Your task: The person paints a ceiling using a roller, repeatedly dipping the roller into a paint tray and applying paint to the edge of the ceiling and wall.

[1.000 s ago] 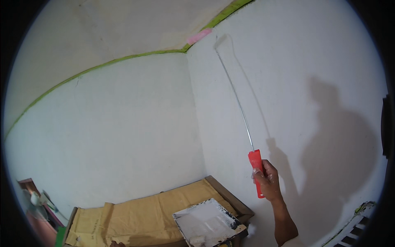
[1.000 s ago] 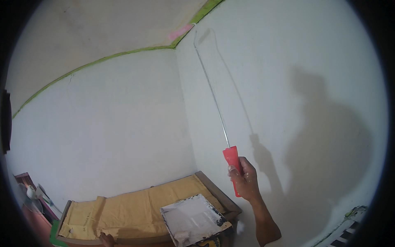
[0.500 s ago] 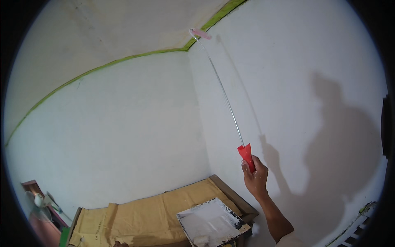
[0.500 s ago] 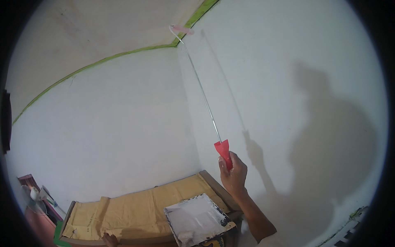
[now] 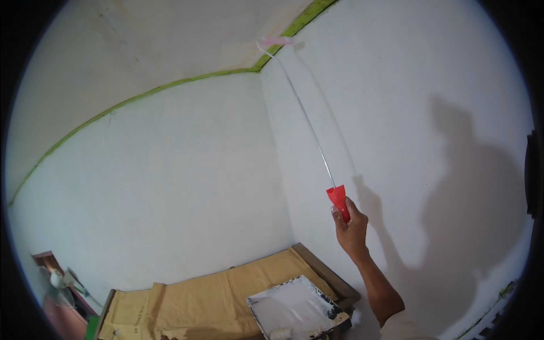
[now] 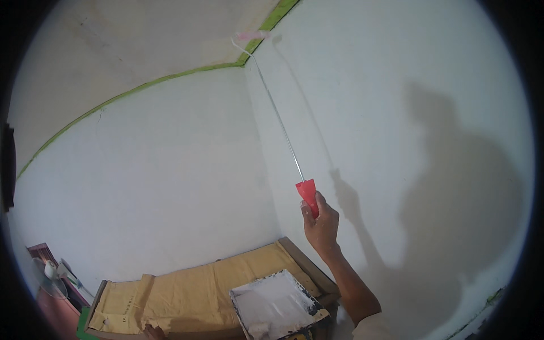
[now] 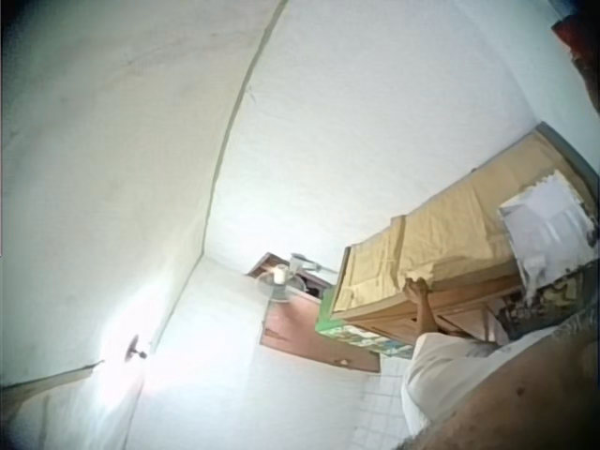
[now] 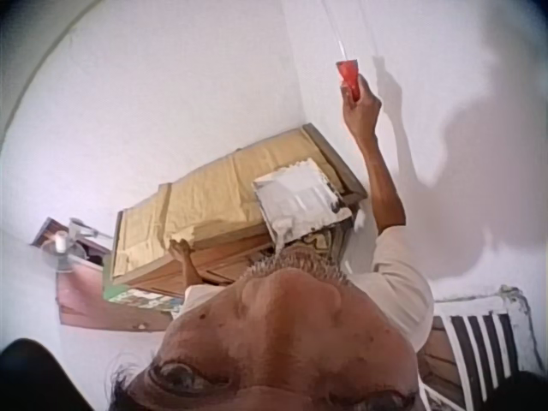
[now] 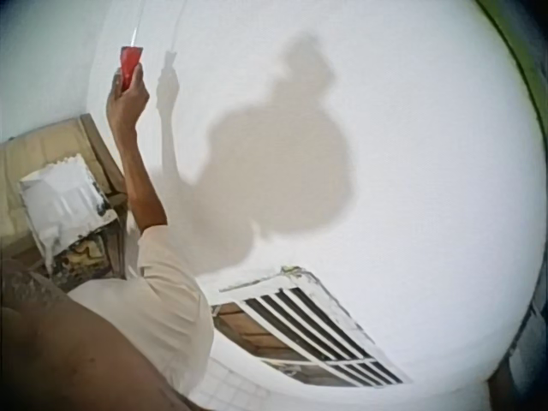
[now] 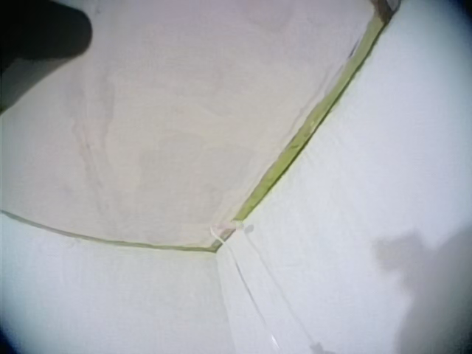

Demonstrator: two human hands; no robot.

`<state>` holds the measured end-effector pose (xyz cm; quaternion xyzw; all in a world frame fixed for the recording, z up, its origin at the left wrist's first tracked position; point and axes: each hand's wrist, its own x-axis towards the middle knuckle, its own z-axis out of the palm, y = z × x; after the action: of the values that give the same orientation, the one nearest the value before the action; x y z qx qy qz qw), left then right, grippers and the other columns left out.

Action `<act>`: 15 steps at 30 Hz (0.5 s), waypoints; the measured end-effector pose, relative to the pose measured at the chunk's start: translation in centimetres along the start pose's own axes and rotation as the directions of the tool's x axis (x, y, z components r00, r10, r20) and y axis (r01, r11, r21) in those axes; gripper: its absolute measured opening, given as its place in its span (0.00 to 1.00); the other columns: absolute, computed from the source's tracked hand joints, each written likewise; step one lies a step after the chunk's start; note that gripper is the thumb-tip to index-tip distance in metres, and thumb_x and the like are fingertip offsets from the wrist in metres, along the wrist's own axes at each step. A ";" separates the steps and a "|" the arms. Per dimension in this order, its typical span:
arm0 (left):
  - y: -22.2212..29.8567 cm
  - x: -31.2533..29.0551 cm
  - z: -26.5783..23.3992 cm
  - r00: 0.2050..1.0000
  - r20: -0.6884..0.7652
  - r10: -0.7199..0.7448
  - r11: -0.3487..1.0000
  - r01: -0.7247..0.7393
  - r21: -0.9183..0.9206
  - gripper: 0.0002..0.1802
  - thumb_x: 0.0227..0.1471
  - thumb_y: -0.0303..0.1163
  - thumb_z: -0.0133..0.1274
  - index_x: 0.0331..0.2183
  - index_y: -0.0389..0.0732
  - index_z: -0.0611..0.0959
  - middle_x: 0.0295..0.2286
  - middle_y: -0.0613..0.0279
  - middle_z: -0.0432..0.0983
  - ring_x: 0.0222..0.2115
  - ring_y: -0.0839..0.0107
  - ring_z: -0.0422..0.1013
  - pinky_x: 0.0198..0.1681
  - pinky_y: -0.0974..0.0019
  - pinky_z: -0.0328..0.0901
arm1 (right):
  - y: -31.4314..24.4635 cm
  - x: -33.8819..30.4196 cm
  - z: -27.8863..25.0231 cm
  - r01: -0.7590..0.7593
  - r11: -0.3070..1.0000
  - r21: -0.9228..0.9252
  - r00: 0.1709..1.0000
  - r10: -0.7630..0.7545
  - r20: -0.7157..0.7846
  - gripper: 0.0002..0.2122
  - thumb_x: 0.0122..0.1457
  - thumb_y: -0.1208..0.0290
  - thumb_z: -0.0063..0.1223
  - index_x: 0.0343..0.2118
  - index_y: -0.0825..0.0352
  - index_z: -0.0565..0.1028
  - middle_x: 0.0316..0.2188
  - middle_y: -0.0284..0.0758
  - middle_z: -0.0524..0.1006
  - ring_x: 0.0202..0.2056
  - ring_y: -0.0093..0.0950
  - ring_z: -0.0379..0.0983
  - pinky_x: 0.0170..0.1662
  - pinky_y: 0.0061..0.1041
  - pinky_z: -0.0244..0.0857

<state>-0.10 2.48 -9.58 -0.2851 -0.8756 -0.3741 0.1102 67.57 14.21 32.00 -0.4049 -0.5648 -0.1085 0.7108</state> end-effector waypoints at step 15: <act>-0.5 -1.2 0.7 0.987 -0.154 0.041 0.993 -0.057 -0.101 0.19 0.45 0.34 0.51 0.38 0.32 0.78 0.31 0.43 0.75 0.28 0.52 0.73 0.34 0.52 0.68 | -1.2 5.5 -1.8 0.032 0.999 -0.023 0.998 -0.031 0.051 0.11 0.57 0.69 0.53 0.34 0.74 0.72 0.20 0.48 0.73 0.21 0.42 0.71 0.27 0.32 0.63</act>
<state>0.61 2.20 -10.86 -0.2826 -0.8364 -0.4375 0.1707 69.97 13.88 37.43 -0.4072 -0.5876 -0.1162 0.6895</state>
